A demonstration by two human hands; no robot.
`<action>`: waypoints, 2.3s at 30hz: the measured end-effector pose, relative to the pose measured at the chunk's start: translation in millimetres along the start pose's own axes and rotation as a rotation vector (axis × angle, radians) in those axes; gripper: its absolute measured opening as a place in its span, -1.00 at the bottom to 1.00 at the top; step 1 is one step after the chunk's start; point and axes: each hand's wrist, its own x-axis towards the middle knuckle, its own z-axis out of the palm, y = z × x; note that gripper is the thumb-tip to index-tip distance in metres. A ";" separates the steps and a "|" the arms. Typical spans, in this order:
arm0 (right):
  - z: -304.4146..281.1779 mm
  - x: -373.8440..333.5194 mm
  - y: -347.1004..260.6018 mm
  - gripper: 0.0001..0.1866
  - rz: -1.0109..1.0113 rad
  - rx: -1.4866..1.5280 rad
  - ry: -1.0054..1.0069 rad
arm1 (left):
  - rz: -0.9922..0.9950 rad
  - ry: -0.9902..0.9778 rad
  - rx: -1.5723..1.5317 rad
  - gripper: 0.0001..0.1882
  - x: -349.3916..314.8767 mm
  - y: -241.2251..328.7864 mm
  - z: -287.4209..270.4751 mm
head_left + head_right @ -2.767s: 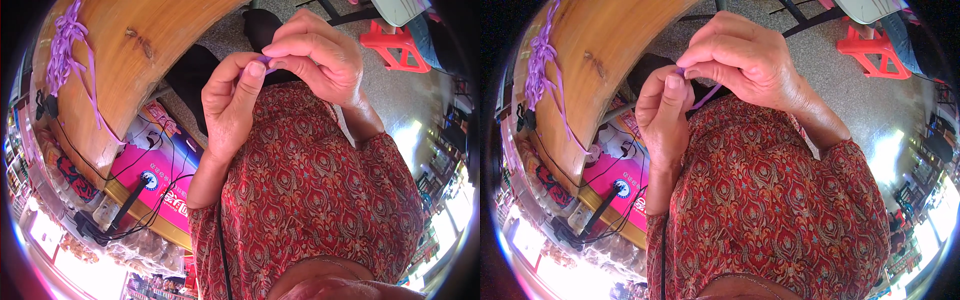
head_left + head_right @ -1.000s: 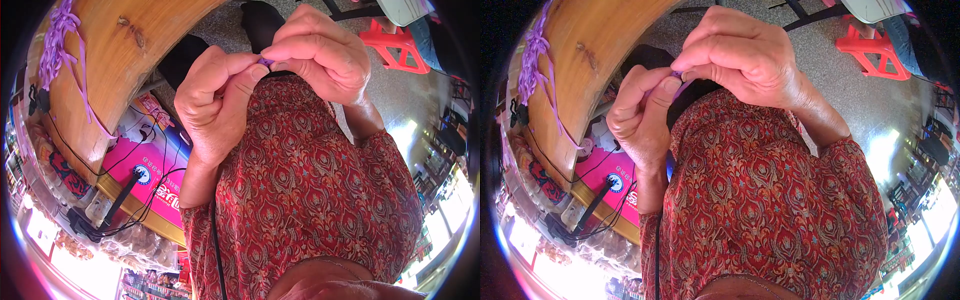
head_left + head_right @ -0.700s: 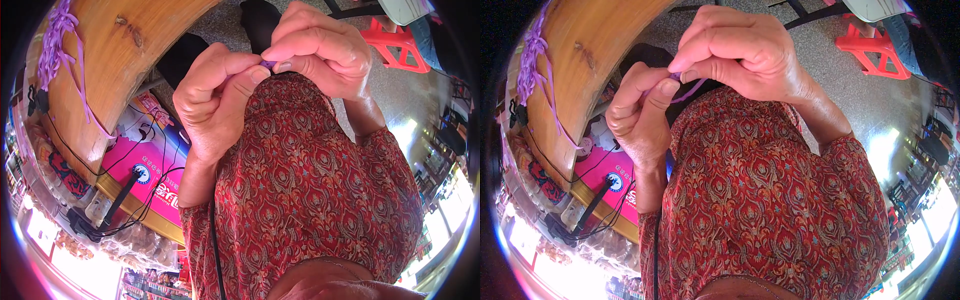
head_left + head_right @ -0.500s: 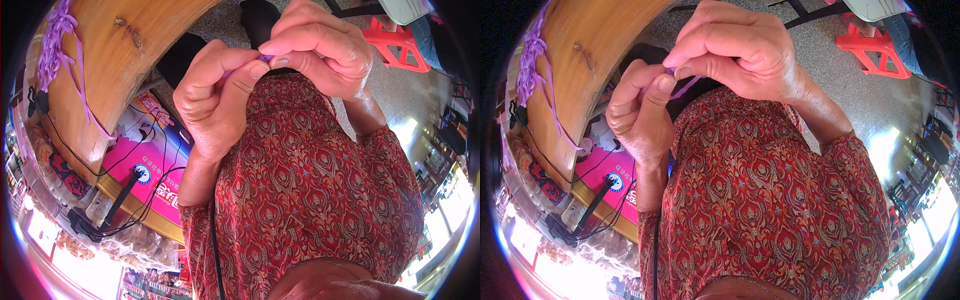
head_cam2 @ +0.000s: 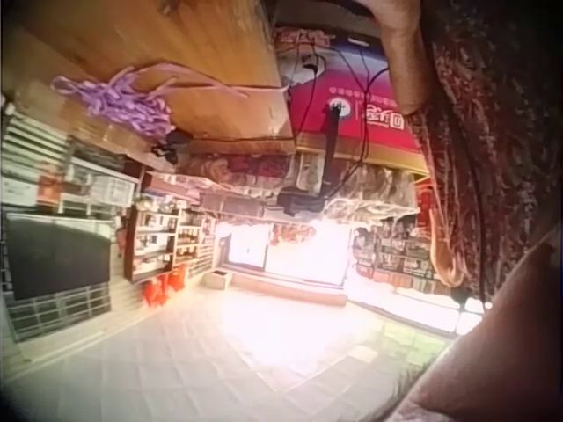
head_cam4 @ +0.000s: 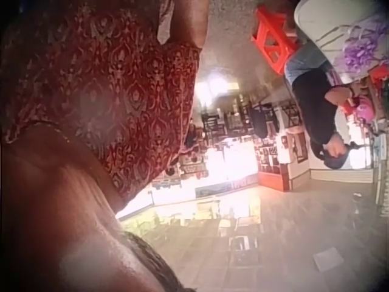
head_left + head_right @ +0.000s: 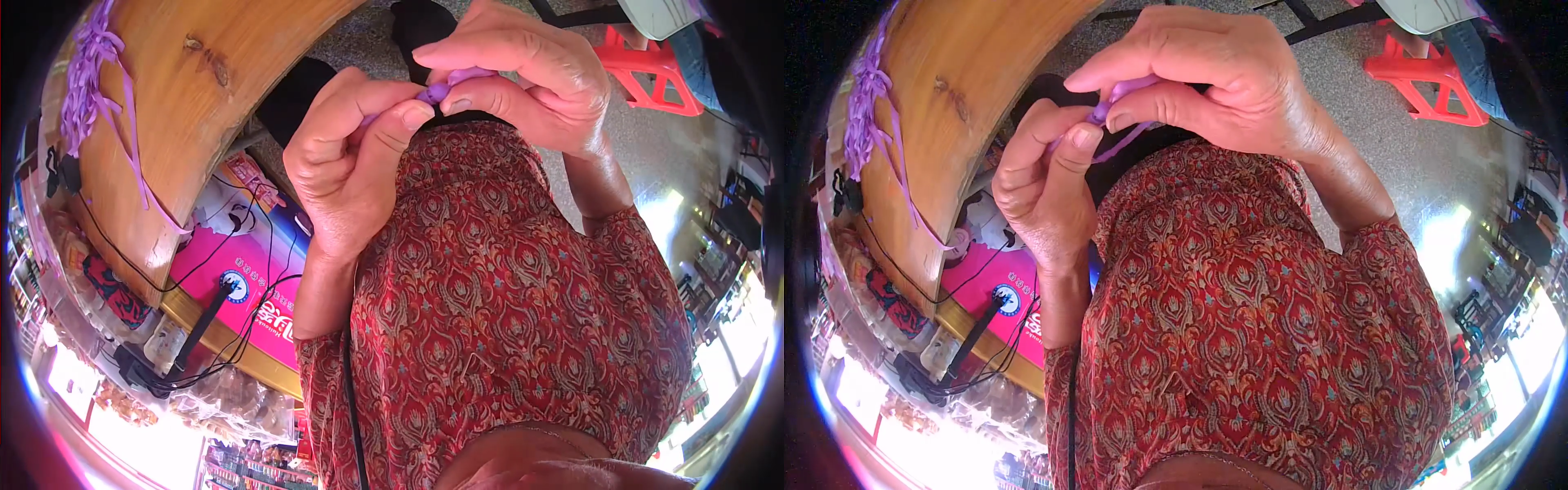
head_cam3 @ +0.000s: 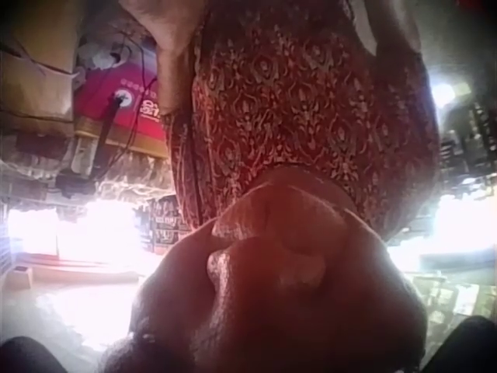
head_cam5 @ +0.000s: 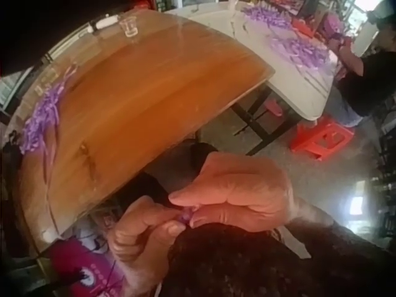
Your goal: The person picks up a purple ribbon from a pile and ties a series of knots into it by hand, pulling the ribbon taut before setting it back on the table.
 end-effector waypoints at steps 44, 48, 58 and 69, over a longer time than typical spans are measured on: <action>9.1 -23.0 15.7 -0.69 0.244 0.027 -0.129 | 0.364 0.007 0.448 -0.74 -2.2 -12.1 -3.7; 12.2 -23.6 19.0 -0.59 0.098 -0.127 -0.067 | 0.389 -0.007 0.438 -0.74 -0.1 -9.3 -3.3; 19.3 -13.5 19.2 -0.60 -0.252 -0.246 0.052 | 0.351 0.005 0.414 -0.76 0.5 -1.4 -4.6; 16.6 -9.8 7.8 -0.79 -0.139 -0.149 -0.019 | 0.589 0.000 0.539 -0.76 -0.4 -6.0 -5.4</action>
